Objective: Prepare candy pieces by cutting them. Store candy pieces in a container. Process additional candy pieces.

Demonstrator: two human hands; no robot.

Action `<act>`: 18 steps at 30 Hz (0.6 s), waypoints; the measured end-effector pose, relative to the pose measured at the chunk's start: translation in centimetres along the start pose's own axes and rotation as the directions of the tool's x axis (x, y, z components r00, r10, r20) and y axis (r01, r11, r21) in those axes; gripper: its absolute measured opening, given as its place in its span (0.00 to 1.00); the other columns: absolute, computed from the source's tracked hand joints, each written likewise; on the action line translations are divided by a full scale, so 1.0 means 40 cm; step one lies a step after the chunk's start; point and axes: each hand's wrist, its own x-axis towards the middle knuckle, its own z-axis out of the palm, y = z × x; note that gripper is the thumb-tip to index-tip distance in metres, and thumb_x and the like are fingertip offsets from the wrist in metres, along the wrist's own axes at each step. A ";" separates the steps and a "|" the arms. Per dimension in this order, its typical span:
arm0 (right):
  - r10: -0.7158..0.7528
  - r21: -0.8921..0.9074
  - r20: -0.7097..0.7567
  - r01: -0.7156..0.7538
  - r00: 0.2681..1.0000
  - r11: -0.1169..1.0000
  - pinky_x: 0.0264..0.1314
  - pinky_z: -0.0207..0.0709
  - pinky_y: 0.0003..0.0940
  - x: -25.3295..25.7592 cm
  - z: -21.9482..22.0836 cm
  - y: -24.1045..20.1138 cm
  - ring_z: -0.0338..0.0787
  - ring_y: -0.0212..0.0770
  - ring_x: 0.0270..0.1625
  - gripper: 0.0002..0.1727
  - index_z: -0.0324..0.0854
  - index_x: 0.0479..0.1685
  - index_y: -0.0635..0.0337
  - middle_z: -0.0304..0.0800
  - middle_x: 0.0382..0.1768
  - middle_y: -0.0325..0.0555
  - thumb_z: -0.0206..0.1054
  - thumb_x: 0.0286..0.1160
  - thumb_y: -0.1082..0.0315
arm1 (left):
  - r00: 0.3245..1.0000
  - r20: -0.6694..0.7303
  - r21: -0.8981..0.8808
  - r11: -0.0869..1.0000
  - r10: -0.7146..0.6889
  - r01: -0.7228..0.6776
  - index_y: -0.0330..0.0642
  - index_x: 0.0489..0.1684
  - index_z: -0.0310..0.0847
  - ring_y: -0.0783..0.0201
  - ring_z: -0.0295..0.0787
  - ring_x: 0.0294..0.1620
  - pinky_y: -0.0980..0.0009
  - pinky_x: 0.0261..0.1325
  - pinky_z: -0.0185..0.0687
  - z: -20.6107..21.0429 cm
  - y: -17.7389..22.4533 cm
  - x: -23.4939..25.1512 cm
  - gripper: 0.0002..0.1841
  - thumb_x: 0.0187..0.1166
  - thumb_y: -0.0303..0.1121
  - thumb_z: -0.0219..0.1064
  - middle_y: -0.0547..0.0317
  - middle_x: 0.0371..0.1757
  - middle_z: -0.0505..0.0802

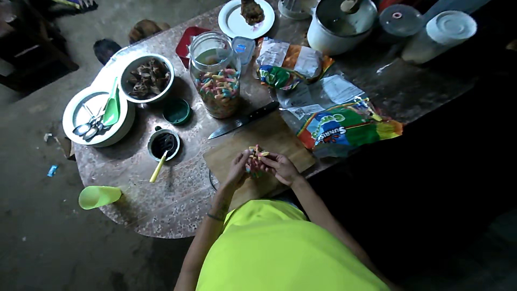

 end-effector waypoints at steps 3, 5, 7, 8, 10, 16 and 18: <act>-0.027 -0.222 -0.015 0.023 1.000 0.975 0.49 0.89 0.29 -0.005 0.014 -0.003 0.93 0.33 0.43 0.13 0.84 0.58 0.71 0.93 0.47 0.49 0.69 0.78 0.77 | 0.991 0.052 0.205 0.970 0.126 -0.134 0.35 0.67 0.77 0.72 0.85 0.36 0.75 0.39 0.84 0.003 -0.007 -0.004 0.16 0.84 0.27 0.66 0.57 0.48 0.89; -0.050 -0.306 -0.037 0.037 0.998 0.951 0.43 0.86 0.27 -0.008 0.023 0.006 0.91 0.32 0.38 0.14 0.82 0.56 0.71 0.92 0.44 0.49 0.72 0.75 0.75 | 0.979 -0.004 0.243 0.950 0.204 -0.197 0.32 0.56 0.82 0.74 0.83 0.33 0.76 0.38 0.82 0.003 -0.018 -0.002 0.10 0.82 0.26 0.67 0.59 0.42 0.89; -0.091 -0.327 -0.046 0.071 0.995 0.942 0.40 0.87 0.26 -0.015 0.032 0.012 0.91 0.30 0.34 0.11 0.83 0.51 0.70 0.92 0.40 0.46 0.73 0.76 0.73 | 0.968 -0.099 0.189 0.959 0.231 -0.210 0.31 0.49 0.80 0.75 0.82 0.30 0.77 0.36 0.81 -0.008 -0.032 0.004 0.06 0.84 0.25 0.65 0.62 0.36 0.87; -0.117 -0.332 -0.054 0.093 0.992 0.939 0.40 0.87 0.25 -0.019 0.035 0.017 0.91 0.30 0.34 0.10 0.84 0.50 0.70 0.92 0.39 0.46 0.73 0.76 0.73 | 0.966 -0.137 0.137 0.970 0.217 -0.199 0.32 0.49 0.79 0.75 0.82 0.30 0.77 0.35 0.81 -0.014 -0.037 0.006 0.05 0.85 0.25 0.62 0.62 0.35 0.87; -0.186 -0.355 -0.085 0.145 0.979 0.924 0.42 0.87 0.26 -0.025 0.040 0.028 0.90 0.30 0.34 0.09 0.85 0.49 0.70 0.92 0.39 0.46 0.72 0.75 0.74 | 0.968 -0.199 0.025 0.988 0.152 -0.150 0.32 0.51 0.75 0.72 0.84 0.32 0.74 0.38 0.84 -0.018 -0.044 0.004 0.06 0.90 0.27 0.56 0.61 0.35 0.86; -0.431 -0.473 -0.161 0.314 0.888 0.823 0.48 0.89 0.30 -0.036 0.070 0.049 0.94 0.35 0.42 0.11 0.87 0.49 0.70 0.94 0.45 0.51 0.73 0.74 0.71 | 0.988 -0.152 -0.187 0.982 -0.009 -0.019 0.38 0.64 0.69 0.67 0.89 0.35 0.71 0.40 0.87 -0.022 -0.041 -0.011 0.12 0.93 0.31 0.46 0.56 0.41 0.89; -0.443 -0.513 -0.085 0.342 0.892 0.787 0.50 0.89 0.30 -0.037 0.074 0.038 0.94 0.33 0.43 0.12 0.90 0.49 0.67 0.96 0.45 0.49 0.72 0.77 0.67 | 0.998 -0.066 -0.208 0.978 -0.016 0.002 0.40 0.70 0.70 0.66 0.89 0.39 0.70 0.43 0.88 -0.013 -0.032 -0.017 0.16 0.93 0.34 0.45 0.56 0.45 0.89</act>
